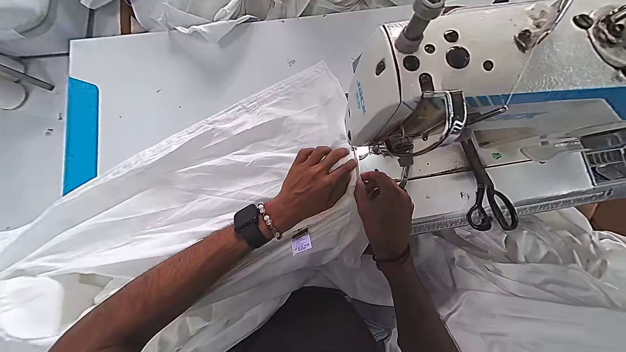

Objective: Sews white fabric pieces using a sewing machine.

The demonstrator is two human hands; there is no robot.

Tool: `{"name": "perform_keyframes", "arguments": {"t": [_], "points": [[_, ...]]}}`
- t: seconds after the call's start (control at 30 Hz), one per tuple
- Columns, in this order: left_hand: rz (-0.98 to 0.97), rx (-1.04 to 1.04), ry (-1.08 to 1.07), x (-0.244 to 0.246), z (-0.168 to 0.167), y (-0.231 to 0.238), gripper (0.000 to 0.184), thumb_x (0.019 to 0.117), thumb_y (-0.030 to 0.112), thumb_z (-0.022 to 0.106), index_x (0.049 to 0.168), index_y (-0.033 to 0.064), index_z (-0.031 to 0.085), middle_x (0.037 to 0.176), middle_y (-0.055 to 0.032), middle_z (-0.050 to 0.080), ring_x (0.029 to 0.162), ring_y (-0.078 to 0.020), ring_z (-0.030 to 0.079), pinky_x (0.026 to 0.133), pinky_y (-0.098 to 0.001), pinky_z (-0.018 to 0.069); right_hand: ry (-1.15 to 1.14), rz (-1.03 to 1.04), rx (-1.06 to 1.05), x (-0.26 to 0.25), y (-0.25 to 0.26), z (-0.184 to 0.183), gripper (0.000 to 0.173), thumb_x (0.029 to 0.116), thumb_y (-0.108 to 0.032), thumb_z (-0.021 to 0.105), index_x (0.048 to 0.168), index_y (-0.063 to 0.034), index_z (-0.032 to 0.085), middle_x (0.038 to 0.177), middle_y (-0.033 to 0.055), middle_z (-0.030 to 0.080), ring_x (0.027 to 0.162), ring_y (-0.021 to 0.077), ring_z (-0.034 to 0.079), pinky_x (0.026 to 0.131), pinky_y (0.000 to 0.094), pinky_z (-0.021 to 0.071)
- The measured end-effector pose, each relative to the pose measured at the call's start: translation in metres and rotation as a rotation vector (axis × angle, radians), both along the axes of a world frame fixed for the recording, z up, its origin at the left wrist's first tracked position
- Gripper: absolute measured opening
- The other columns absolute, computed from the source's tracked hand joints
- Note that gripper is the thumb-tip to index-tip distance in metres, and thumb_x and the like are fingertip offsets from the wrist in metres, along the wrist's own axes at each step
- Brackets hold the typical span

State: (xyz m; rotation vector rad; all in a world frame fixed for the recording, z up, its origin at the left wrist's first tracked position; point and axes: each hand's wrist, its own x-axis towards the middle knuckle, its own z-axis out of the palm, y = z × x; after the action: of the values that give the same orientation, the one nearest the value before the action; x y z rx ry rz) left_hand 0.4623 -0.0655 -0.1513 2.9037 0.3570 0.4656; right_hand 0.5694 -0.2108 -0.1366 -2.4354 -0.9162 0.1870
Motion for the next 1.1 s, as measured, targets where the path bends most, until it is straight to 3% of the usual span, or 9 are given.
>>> {"name": "perform_keyframes", "arguments": {"t": [0.17, 0.3, 0.5, 0.63, 0.73, 0.83, 0.9, 1.0, 1.1], "points": [[0.069, 0.058, 0.021, 0.002, -0.005, 0.001, 0.048, 0.103, 0.046, 0.044, 0.144, 0.0278, 0.061, 0.145, -0.0013, 0.058, 0.127, -0.0245, 0.052, 0.105, -0.0459, 0.0348, -0.273, 0.139, 0.065, -0.004, -0.005, -0.011, 0.022, 0.0978, -0.022, 0.062, 0.109, -0.0145, 0.079, 0.084, 0.0034, 0.068, 0.075, 0.0184, 0.066, 0.058, 0.0335, 0.0529], [-0.077, 0.03, -0.03, -0.004, -0.003, 0.001, 0.04, 0.1054, 0.034, 0.047, 0.138, 0.023, 0.067, 0.148, 0.0024, 0.059, 0.14, -0.0233, 0.048, 0.115, -0.0465, 0.0333, -0.393, 0.242, -0.04, -0.012, -0.012, -0.007, 0.027, 0.0991, -0.018, 0.058, 0.118, -0.0117, 0.077, 0.096, 0.0091, 0.067, 0.09, 0.0244, 0.066, 0.071, 0.0349, 0.0554], [-0.241, -0.09, -0.017, -0.02, -0.005, -0.005, 0.038, 0.1048, 0.028, 0.046, 0.134, 0.0227, 0.07, 0.147, 0.0018, 0.06, 0.145, -0.0274, 0.046, 0.12, -0.0493, 0.0344, -0.285, 0.281, 0.161, -0.064, -0.082, -0.023, 0.031, 0.0945, -0.04, 0.066, 0.109, -0.0157, 0.077, 0.096, 0.0039, 0.071, 0.086, 0.0196, 0.064, 0.073, 0.0355, 0.0504], [-0.24, -0.084, -0.015, -0.022, -0.007, -0.006, 0.037, 0.1038, 0.029, 0.049, 0.134, 0.0272, 0.07, 0.149, 0.0031, 0.059, 0.147, -0.0294, 0.043, 0.122, -0.0534, 0.0311, -0.301, 0.185, 0.215, -0.072, -0.12, -0.051, 0.013, 0.0926, -0.022, 0.062, 0.088, -0.0134, 0.071, 0.072, -0.0008, 0.066, 0.064, 0.0142, 0.062, 0.057, 0.0316, 0.0485], [-0.216, -0.055, -0.009, -0.021, -0.008, -0.008, 0.038, 0.1038, 0.03, 0.048, 0.135, 0.03, 0.069, 0.15, 0.0043, 0.058, 0.147, -0.0292, 0.042, 0.122, -0.0535, 0.0299, -0.315, 0.023, 0.205, -0.042, -0.134, -0.022, 0.013, 0.0907, -0.02, 0.063, 0.083, -0.0104, 0.068, 0.064, 0.001, 0.058, 0.054, 0.0128, 0.055, 0.048, 0.029, 0.0451], [-0.204, -0.072, -0.026, -0.019, -0.006, -0.009, 0.037, 0.1028, 0.029, 0.049, 0.132, 0.0291, 0.071, 0.148, 0.0036, 0.059, 0.146, -0.0291, 0.043, 0.121, -0.0541, 0.031, -0.158, 0.132, -0.202, -0.021, -0.13, 0.017, 0.014, 0.0855, -0.02, 0.062, 0.086, -0.0123, 0.073, 0.068, 0.0023, 0.063, 0.051, 0.0177, 0.059, 0.042, 0.0383, 0.0446], [-0.211, -0.087, -0.028, -0.019, -0.007, -0.01, 0.036, 0.1028, 0.028, 0.05, 0.132, 0.0284, 0.071, 0.149, 0.0032, 0.059, 0.146, -0.0293, 0.043, 0.121, -0.0543, 0.0306, -0.05, 0.237, -0.274, -0.014, -0.119, 0.027, 0.021, 0.0887, -0.033, 0.061, 0.089, -0.0194, 0.078, 0.072, -0.0016, 0.065, 0.058, 0.0158, 0.063, 0.047, 0.0389, 0.0496], [-0.217, -0.088, -0.025, -0.022, -0.008, -0.011, 0.037, 0.1032, 0.029, 0.049, 0.134, 0.0294, 0.07, 0.149, 0.0027, 0.058, 0.146, -0.0306, 0.042, 0.121, -0.0548, 0.03, -0.088, 0.127, -0.018, -0.006, -0.079, 0.024, 0.028, 0.1001, -0.036, 0.057, 0.101, -0.0187, 0.08, 0.08, -0.0015, 0.066, 0.072, 0.0151, 0.061, 0.062, 0.0349, 0.0498], [-0.223, -0.081, -0.025, -0.021, -0.008, -0.008, 0.037, 0.104, 0.029, 0.048, 0.134, 0.0314, 0.07, 0.15, 0.004, 0.058, 0.147, -0.0301, 0.041, 0.121, -0.0542, 0.0296, -0.022, -0.006, 0.056, 0.0, -0.041, 0.002, 0.023, 0.0948, -0.043, 0.069, 0.096, -0.0232, 0.081, 0.081, -0.0043, 0.068, 0.084, 0.0195, 0.06, 0.075, 0.0414, 0.0471]]}}
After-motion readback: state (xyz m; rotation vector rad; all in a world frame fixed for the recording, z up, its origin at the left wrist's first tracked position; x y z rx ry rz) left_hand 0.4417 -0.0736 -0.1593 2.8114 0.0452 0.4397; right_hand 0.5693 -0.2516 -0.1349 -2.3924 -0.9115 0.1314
